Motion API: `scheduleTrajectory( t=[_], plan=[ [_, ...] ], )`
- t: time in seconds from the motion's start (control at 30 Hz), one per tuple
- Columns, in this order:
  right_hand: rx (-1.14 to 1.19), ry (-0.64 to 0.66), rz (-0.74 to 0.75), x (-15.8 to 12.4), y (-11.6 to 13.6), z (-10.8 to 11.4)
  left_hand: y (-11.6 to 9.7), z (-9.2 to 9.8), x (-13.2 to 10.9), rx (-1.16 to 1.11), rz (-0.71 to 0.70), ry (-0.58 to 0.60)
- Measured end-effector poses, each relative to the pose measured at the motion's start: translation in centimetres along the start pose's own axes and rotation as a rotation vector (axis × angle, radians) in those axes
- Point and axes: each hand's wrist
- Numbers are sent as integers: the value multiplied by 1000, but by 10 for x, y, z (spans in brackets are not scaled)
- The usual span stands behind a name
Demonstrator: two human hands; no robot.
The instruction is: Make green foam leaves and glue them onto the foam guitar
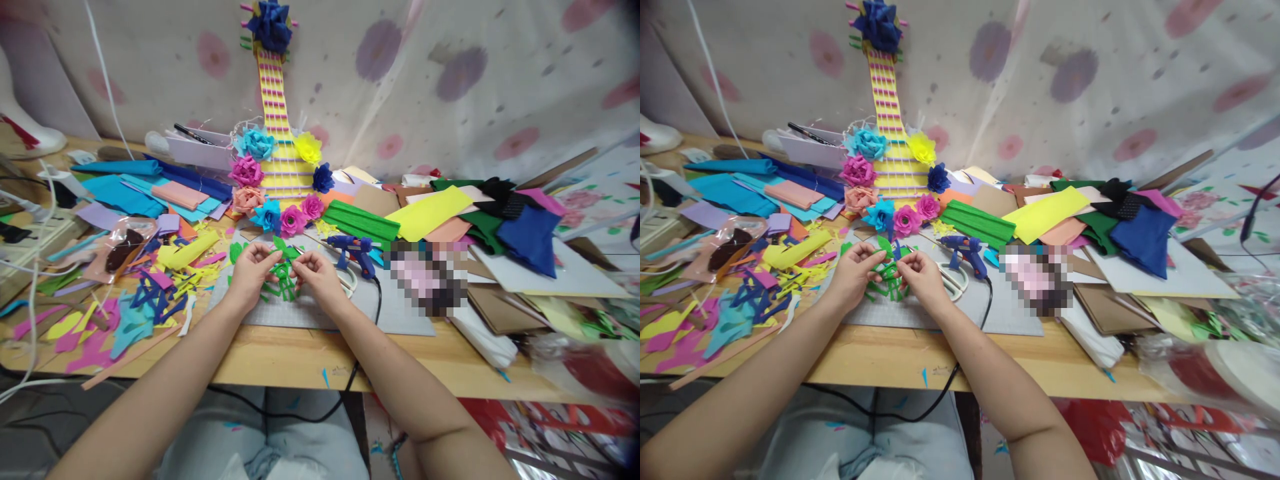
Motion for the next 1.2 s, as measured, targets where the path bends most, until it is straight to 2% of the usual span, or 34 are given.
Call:
scheduleTrajectory(
  t=[0.63,1.2],
  plan=[
    [9,30,-29,-1,0,-2,1,0,1,11,-36,-30],
    [3,76,-43,-1,-1,-2,-4,-2,-1,-24,43,-9]
  ],
)
Point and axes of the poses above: each hand's wrist, its own x-axis towards the middle knuckle, its own z-axis out of the back of the hand, y = z × x, and after that the axes turned 4 degrees about y, right-handed
